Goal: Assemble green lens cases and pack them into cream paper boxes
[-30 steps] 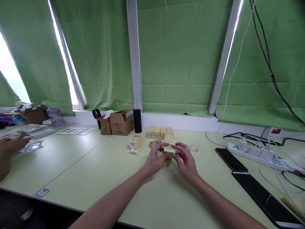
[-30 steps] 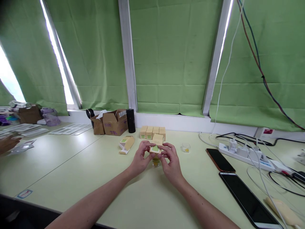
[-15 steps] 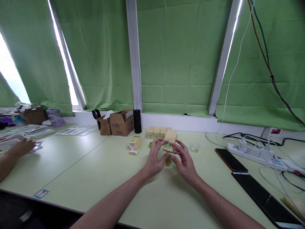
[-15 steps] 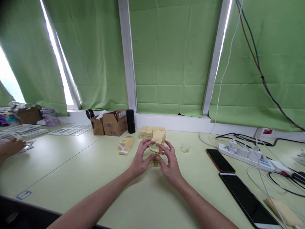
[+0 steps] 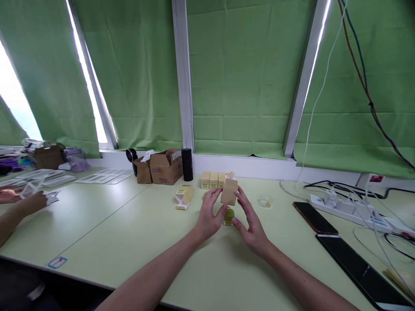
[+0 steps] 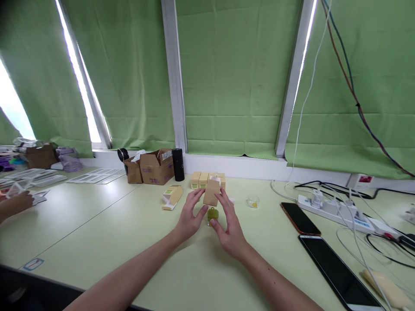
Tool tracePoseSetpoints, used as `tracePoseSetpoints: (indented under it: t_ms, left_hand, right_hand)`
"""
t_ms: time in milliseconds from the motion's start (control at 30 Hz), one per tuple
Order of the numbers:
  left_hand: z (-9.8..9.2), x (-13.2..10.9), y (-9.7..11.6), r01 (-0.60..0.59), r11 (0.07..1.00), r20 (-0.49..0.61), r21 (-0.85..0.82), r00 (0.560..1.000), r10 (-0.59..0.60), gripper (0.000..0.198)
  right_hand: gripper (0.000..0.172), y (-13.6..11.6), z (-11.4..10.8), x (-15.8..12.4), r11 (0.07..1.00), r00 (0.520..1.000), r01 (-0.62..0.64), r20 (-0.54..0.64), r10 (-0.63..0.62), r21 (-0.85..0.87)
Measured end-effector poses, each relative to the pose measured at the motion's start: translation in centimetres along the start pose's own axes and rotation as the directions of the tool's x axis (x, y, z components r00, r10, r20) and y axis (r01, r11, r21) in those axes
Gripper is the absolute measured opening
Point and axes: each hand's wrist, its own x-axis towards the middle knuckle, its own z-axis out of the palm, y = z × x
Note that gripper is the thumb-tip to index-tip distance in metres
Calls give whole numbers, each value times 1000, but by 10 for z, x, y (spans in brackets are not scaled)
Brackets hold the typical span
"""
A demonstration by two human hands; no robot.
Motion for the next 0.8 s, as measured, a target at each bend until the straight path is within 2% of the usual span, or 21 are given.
tracePoseSetpoints:
  t_ms: [133,300,367,467,533,633,800]
  left_hand:
    - [0,0,-5,44,999,-61,-27,997,-46,47]
    - [-1,1,-2,138,987,-98,-79,985,-145,59]
    - [-1,4,-2,164,981,-126,-104,976,-177,57]
    - [-1,8,-5,232,954,-173,-190,949,-265,50]
    - [-2,10,-10,266,922,-177,-282,930,-323,50]
    - [-4,13,-20,317,849,-138,-422,904,-405,51]
    - [-4,14,-31,354,733,-103,-580,861,-497,54]
  right_hand:
    - [63,-8,1,-1,995,993,88,85,-84,-42]
    - [62,-11,1,-4,983,968,160,208,-139,-90]
    - [62,-8,2,-5,977,962,184,223,-156,-107]
    - [58,0,4,-6,964,968,207,175,-178,-165]
    - [52,8,6,-6,954,980,185,120,-160,-236]
    - [45,22,8,-6,929,996,75,66,-55,-363]
    - [52,36,11,-8,894,987,-106,65,149,-436]
